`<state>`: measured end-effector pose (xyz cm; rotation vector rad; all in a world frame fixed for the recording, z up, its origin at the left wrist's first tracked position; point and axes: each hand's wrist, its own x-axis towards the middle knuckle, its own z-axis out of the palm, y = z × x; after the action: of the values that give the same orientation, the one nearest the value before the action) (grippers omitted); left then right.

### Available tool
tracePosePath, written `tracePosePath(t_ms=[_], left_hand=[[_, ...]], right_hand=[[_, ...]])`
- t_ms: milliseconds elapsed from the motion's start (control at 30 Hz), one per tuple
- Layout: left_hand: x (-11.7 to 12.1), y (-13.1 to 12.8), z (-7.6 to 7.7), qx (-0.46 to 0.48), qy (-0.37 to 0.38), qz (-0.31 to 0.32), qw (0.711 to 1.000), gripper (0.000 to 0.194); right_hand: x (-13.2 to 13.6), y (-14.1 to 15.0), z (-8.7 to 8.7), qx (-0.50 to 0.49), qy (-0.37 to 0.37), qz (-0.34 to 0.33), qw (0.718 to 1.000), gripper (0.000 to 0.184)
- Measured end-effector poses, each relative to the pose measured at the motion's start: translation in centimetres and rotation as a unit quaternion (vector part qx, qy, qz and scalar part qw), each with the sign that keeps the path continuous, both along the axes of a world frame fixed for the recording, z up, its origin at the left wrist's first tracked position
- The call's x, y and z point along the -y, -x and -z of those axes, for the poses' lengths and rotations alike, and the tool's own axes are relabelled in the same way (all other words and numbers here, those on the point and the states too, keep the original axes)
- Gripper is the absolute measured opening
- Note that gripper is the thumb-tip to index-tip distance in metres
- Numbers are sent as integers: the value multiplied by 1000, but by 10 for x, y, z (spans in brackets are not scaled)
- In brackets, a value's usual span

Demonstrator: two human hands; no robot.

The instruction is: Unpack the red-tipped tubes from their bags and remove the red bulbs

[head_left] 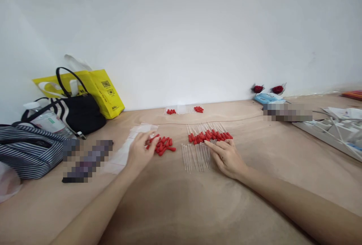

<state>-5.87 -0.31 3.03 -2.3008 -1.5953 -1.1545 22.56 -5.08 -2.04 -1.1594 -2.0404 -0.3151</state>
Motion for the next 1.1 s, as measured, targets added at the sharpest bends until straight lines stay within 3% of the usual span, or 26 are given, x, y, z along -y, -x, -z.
tracePosePath(t_ms=[67, 133, 333, 533, 633, 733, 800, 967, 1100], left_hand=[[-15, 22, 1, 23, 60, -97, 993, 34], [-26, 39, 6, 21, 113, -136, 984, 35], [-30, 46, 12, -33, 209, -124, 969, 36], [-24, 42, 3, -28, 216, -144, 965, 36], [-20, 39, 0, -44, 140, -161, 976, 32], [-14, 25, -3, -66, 59, -115, 989, 26], [-11, 9, -6, -92, 55, -66, 992, 25], [-16, -46, -16, -176, 153, 11, 972, 21], [-36, -83, -17, -160, 284, -1, 945, 22]], right_hand=[[-2, 5, -3, -19, 25, -4, 1000, 29], [-5, 13, -7, -56, 47, -12, 997, 19], [-14, 38, -13, -69, 25, -19, 997, 16], [-16, 47, -6, -10, 5, -10, 1000, 19], [-10, 48, -6, 9, 23, -21, 999, 18], [-3, 49, -10, 32, 55, -26, 998, 16], [0, 49, -13, 51, 73, -25, 996, 21], [4, 49, -16, 78, 96, -39, 992, 40], [7, 43, -15, 57, 96, -48, 993, 42]])
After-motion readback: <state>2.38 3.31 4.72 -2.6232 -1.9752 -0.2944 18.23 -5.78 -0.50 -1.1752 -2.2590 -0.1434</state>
